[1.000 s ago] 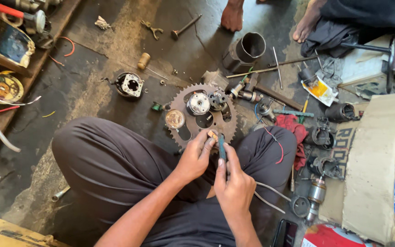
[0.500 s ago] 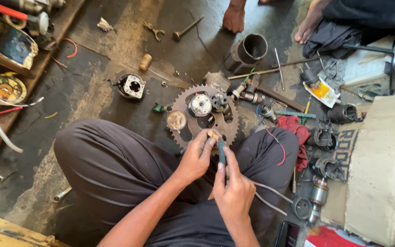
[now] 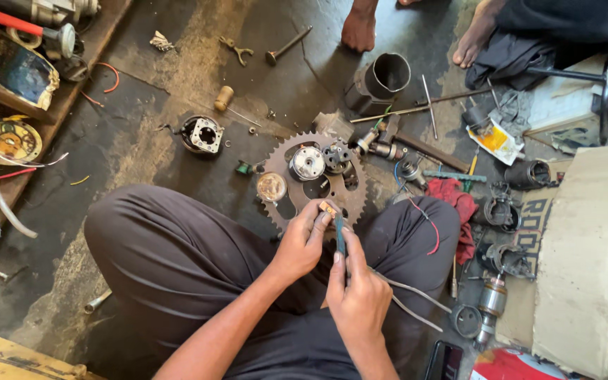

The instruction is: The person sits on the floor and uses a blue metal file to smooth the edges of a small cylindrical metal part. They hold the part in their left hand and file it with their right hand, repeatedly rotating the part to work on different sides.

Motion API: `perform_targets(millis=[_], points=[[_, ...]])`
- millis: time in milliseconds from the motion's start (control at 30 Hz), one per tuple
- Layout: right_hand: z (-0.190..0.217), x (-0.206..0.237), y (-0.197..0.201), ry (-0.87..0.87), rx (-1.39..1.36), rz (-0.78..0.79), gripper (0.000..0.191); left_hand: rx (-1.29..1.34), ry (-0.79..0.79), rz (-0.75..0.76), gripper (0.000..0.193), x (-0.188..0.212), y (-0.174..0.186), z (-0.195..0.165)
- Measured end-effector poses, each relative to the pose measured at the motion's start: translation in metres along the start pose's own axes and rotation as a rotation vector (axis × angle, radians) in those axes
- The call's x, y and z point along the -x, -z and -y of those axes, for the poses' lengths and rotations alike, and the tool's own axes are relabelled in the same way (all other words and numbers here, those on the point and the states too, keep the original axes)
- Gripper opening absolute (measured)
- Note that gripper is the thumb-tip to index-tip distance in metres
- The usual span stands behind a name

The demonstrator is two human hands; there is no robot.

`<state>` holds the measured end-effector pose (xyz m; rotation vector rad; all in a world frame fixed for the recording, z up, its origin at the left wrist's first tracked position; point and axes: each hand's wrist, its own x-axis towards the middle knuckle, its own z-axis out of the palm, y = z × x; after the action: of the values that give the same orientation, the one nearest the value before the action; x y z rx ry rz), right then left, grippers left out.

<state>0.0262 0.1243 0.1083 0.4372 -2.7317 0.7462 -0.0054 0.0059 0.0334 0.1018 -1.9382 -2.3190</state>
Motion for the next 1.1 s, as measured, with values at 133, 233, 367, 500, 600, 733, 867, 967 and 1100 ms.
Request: perform_targets(millis=[133,233,367,500,600,733,867,967,1100], points=[[0.0005,0.0001,-0.0001,-0.104,0.012,0.063,0.040,0.028,0.023,0.019,0.016,0.0003,-0.0002,0.0015],[0.0009,-0.0002,-0.0006,-0.056,-0.005,0.035,0.041,0.082,0.009,0.021,0.016,-0.0005,-0.0001,0.0015],[0.0002,-0.0003,-0.0019,-0.073,-0.005,0.028,0.040,0.009,0.036,0.008,0.016,0.0004,0.0003,0.0009],[-0.0013,0.0004,-0.0037,-0.100,0.004,0.044,0.043,0.030,-0.002,0.010,0.015,-0.0003,0.0006,0.0019],[-0.0016,0.0008,-0.0040,-0.087,-0.006,0.046,0.042,0.082,0.001,0.007,0.015,-0.0010,0.0005,0.0024],[-0.0002,0.0005,-0.0028,-0.087,-0.032,0.032,0.041,-0.012,0.029,-0.004,0.016,-0.0006,0.0007,0.0013],[0.0010,-0.0003,-0.0010,-0.042,-0.025,0.019,0.041,0.007,-0.042,0.000,0.014,-0.0021,0.0016,-0.0008],[0.0014,0.0009,0.0008,-0.101,-0.006,0.061,0.041,-0.028,0.005,0.005,0.014,0.0001,0.0011,-0.0024],[0.0011,0.0004,-0.0003,-0.033,-0.014,0.013,0.043,-0.062,-0.022,-0.001,0.014,-0.0008,0.0020,-0.0031]])
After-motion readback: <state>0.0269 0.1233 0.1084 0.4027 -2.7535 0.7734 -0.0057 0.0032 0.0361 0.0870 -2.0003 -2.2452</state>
